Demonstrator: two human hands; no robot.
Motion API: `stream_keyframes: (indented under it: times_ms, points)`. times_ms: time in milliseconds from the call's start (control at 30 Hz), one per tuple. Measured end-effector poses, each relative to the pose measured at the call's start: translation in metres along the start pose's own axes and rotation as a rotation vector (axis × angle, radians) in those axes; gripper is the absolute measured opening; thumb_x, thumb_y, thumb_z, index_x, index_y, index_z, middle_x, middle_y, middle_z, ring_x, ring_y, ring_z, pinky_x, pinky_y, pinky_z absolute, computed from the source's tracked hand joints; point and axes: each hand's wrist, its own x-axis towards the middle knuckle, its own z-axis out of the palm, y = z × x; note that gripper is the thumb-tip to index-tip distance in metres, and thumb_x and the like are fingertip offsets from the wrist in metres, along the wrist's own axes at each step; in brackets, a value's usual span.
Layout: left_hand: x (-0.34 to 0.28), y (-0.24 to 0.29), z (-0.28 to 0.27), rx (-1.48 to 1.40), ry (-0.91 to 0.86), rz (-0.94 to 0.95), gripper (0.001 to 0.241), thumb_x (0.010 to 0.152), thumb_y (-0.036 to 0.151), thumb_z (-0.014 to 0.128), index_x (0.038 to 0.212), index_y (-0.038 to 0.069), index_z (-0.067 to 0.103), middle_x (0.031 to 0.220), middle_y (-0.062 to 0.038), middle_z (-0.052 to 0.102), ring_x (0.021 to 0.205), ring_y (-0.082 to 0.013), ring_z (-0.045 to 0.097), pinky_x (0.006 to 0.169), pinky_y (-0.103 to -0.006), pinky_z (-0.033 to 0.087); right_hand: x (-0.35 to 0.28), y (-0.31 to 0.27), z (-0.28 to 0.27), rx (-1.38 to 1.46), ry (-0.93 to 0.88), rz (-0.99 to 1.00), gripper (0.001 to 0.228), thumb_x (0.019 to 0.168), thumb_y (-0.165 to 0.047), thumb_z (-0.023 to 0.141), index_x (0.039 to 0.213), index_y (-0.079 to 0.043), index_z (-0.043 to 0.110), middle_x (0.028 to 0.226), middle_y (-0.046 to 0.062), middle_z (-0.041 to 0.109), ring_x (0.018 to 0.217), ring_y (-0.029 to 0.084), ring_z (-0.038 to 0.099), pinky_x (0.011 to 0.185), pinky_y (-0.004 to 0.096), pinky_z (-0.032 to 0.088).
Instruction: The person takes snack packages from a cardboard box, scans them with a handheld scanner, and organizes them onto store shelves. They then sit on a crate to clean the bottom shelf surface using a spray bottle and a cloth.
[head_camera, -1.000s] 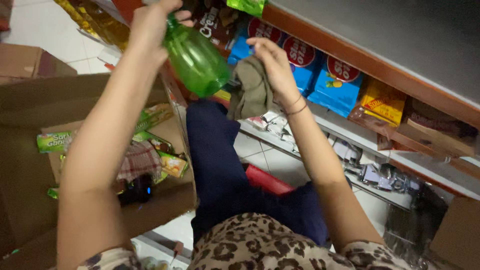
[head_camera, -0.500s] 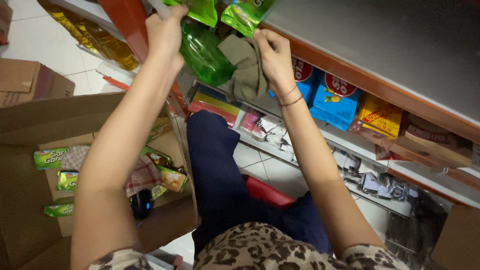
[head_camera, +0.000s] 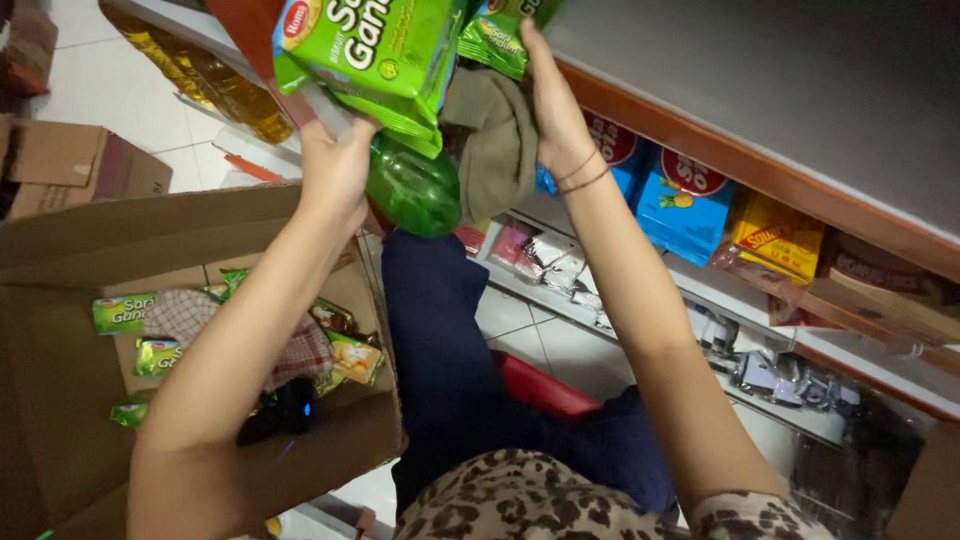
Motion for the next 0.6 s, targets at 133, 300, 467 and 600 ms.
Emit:
stream_keyframes:
  times_ms: [133,300,467,600]
  points:
    - [0.002,-0.013,-0.007,-0.044,0.029,-0.022,0.034,0.093,0.002,0.066,0.126,-0.003,0.06,0.121,-0.009,0.071,0.109,-0.0193,0.07,0.096,-0.0351,0.057,-0.003,0.001,-0.016,-0.035,0.099,0.053,0.043,0.098,-0.034,0.062,0.128,-0.003,0.064,0.12,0.013,0.072,0.109,0.026,0.07,0.099,0.041,0.058]
    - [-0.004,-0.027,-0.014,-0.048,-0.012,0.059,0.047,0.093,-0.001,0.07,0.135,0.001,0.05,0.133,-0.008,0.064,0.121,-0.0199,0.065,0.107,-0.035,0.052,-0.043,0.022,-0.029,-0.312,0.022,-0.096,0.058,0.094,-0.015,0.062,0.147,0.002,0.045,0.135,0.01,0.063,0.122,0.02,0.063,0.106,0.036,0.054]
    - [-0.023,-0.028,-0.01,-0.037,-0.016,0.032,0.05,0.094,0.002,0.076,0.137,0.002,0.051,0.135,-0.008,0.063,0.122,-0.0186,0.064,0.108,-0.0348,0.052,-0.066,0.039,-0.02,-0.58,-0.06,-0.129,0.077,0.09,-0.007,0.068,0.156,0.0,0.029,0.145,0.012,0.054,0.132,0.021,0.054,0.112,0.035,0.046]
    - [-0.028,-0.021,-0.012,0.051,-0.08,0.086,0.04,0.096,0.003,0.077,0.131,-0.001,0.059,0.129,-0.008,0.067,0.115,-0.0182,0.067,0.103,-0.0351,0.055,-0.068,0.045,-0.014,-0.329,-0.029,-0.072,0.064,0.109,-0.031,0.057,0.161,0.0,0.035,0.159,0.009,0.049,0.145,0.018,0.048,0.123,0.035,0.039]
